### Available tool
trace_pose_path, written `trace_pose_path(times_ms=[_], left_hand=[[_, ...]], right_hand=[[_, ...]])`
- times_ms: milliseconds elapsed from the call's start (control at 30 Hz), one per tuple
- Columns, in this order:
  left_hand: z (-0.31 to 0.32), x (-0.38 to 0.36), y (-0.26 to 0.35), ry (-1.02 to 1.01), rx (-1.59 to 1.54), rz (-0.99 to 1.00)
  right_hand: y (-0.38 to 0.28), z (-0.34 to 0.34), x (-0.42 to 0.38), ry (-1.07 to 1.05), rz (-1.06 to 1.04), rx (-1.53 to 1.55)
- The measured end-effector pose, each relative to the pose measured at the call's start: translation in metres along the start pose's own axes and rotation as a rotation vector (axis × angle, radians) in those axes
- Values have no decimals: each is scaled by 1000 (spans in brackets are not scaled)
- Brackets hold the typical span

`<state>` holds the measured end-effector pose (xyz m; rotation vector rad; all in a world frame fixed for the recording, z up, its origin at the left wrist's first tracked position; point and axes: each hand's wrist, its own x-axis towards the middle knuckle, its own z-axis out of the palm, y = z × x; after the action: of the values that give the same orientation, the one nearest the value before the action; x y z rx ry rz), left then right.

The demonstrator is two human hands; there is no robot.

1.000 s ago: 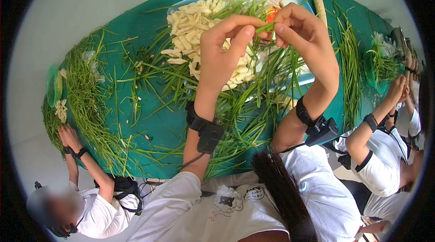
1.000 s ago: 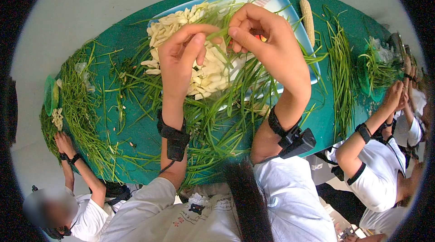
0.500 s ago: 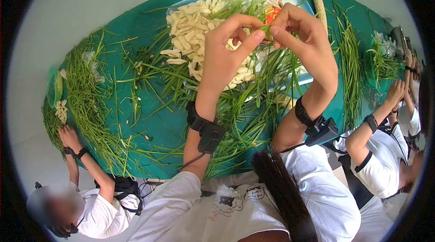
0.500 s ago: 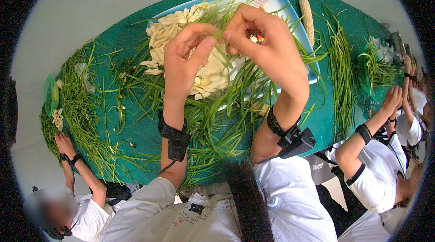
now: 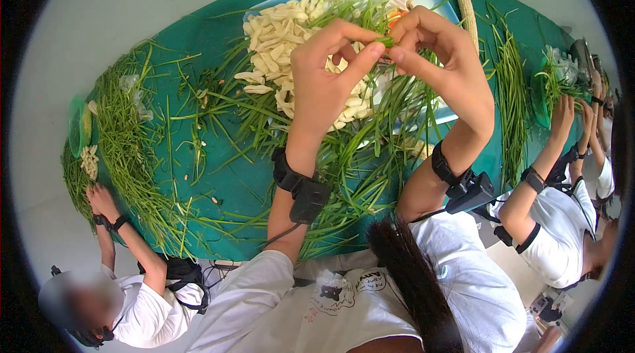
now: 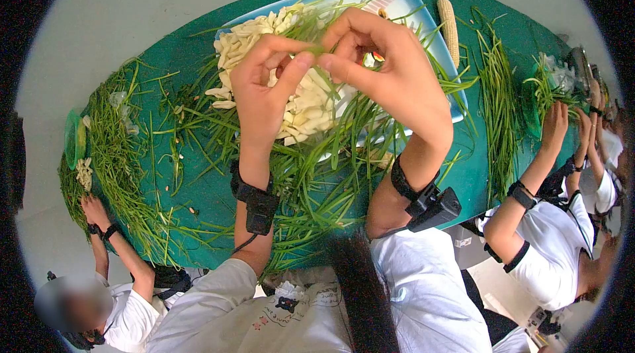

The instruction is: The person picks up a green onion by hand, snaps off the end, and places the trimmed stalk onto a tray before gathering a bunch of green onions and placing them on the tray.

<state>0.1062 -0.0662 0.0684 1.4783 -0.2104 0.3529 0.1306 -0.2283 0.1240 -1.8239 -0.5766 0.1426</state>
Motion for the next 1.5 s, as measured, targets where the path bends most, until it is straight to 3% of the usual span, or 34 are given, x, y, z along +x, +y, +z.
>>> trace_pose_path(times_ms=[467,767,933,1133,1500], left_hand=[[-4,-1,2,-68,-46,86],[-2,0,9,-75,-149,-12],[-7,-1,3,-140,-24,61],[-5,-1,-1,-94,-86,99],[-3,-4,2,-116,-135,23]], right_hand=[[-1,-3,-2,-27,9,151],[-4,-2,-3,-15,69,170],[-2,-4,-3,-38,62,188],[-1,-7,-4,-59,85,182],[-3,-10,-7,-97,68,154]])
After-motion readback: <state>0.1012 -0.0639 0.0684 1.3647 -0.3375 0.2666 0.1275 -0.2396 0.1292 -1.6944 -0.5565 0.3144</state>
